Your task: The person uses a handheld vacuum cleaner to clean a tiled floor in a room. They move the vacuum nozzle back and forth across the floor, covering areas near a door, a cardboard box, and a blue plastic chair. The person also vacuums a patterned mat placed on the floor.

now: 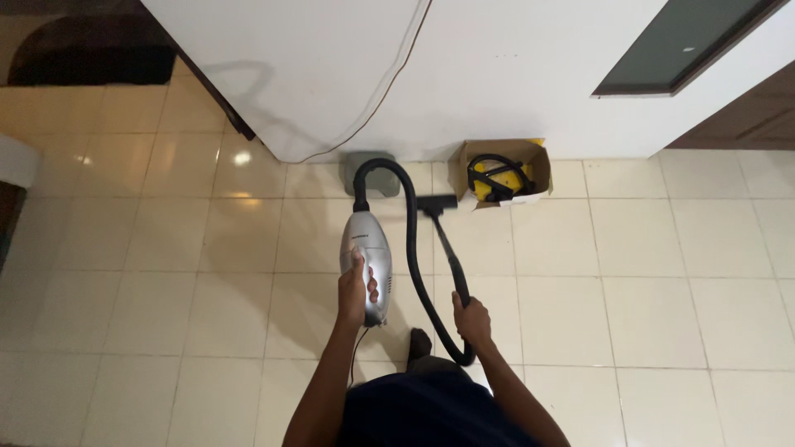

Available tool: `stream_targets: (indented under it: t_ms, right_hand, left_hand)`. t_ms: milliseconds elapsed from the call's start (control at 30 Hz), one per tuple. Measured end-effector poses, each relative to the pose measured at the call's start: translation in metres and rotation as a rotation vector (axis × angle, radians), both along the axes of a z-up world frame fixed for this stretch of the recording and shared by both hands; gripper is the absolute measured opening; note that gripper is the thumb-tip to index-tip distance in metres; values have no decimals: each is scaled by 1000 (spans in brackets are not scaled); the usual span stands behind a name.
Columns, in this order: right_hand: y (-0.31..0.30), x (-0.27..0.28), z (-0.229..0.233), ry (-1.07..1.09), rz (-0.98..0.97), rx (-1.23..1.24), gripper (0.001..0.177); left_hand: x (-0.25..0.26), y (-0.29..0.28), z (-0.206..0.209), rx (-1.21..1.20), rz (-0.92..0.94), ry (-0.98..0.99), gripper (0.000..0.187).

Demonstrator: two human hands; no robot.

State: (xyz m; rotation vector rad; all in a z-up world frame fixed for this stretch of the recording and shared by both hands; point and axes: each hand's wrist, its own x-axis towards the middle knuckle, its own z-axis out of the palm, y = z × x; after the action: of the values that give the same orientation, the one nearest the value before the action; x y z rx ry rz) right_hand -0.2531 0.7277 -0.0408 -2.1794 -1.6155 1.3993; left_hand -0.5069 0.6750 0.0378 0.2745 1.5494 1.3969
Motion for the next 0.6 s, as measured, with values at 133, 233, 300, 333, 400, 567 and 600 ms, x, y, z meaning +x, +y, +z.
stream_targets:
  t_ms: [133, 233, 300, 333, 400, 567, 600]
  right_hand:
    - [30, -18, -35, 14, -29, 12, 61]
    - [63, -32, -57, 75, -56, 31, 60]
    - [87, -38, -65, 100, -31, 67, 62]
    - [98, -41, -68, 111, -19, 88, 63]
    - [117, -45, -72, 158, -61, 54, 63]
    - [109, -36, -63, 206, -90, 31, 65]
    - [97, -31, -58, 188, -65, 44, 67]
  left_hand:
    - [3, 13, -12, -34, -13, 7, 63]
    - [6, 12, -20, -62, -21, -22, 63]
    - [7, 12, -21, -66, -33, -54, 64]
    - [3, 16, -21, -74, -38, -54, 65]
    - [-1, 14, -22, -102, -50, -69, 67]
    - [-31, 18, -4, -54, -93, -32, 65]
    - [-39, 19, 1, -54, -106, -23, 65]
